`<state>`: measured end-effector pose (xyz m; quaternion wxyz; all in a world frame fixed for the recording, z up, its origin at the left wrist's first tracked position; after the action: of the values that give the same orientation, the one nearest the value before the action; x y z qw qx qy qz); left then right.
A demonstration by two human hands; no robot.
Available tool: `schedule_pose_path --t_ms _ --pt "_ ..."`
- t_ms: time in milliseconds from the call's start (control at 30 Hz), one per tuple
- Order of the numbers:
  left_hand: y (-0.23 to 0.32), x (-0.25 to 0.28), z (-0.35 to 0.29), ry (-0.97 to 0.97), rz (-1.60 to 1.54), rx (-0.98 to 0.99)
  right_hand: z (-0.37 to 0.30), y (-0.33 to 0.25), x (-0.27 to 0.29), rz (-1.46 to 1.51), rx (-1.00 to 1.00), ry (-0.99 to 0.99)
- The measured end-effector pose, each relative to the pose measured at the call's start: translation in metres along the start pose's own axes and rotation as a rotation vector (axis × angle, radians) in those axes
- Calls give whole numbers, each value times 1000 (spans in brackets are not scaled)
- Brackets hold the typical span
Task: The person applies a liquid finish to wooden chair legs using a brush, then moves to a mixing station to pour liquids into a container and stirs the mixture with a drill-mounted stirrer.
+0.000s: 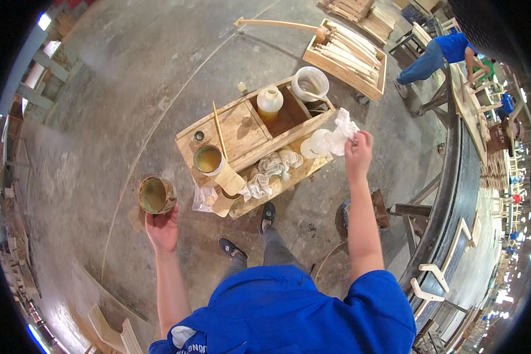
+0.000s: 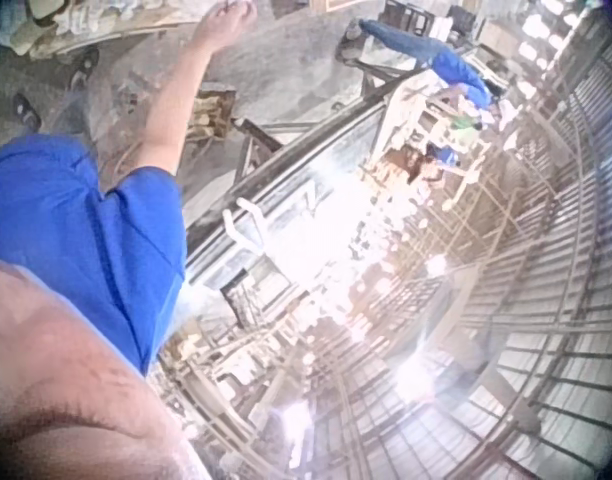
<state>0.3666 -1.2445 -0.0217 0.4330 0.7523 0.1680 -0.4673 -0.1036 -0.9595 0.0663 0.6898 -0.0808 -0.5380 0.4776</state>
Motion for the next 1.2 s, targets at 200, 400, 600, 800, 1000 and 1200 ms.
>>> schedule_pose_path --t_ms 200,400,600,800,1000,1200 --pt "-12 -24 7 16 -51 3 16 -7 -87 22 342 -820" --pt "-22 -36 6 30 -100 -13 23 -2 -97 -17 498 -1003" --pt "-48 -59 10 -13 -121 -1 32 17 -107 -179 515 -867" --pt "-68 -80 10 -48 -121 21 43 20 -110 -148 329 -611" --pt "-87 -90 17 -25 -108 101 49 47 -97 58 -34 -447" --pt "-89 -98 25 12 -48 174 46 22 -36 354 33 -8"
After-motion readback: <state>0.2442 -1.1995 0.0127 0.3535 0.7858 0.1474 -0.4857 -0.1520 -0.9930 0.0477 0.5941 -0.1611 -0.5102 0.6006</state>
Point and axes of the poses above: each hand's wrist, its own z-axis towards the middle knuckle, its own x-axis out of the back of the hand, y = z × x, the point moved 10 cm from there along z, towards the middle knuckle, and after that the axes turned 2 degrees about -y, right-handed, at the moved point
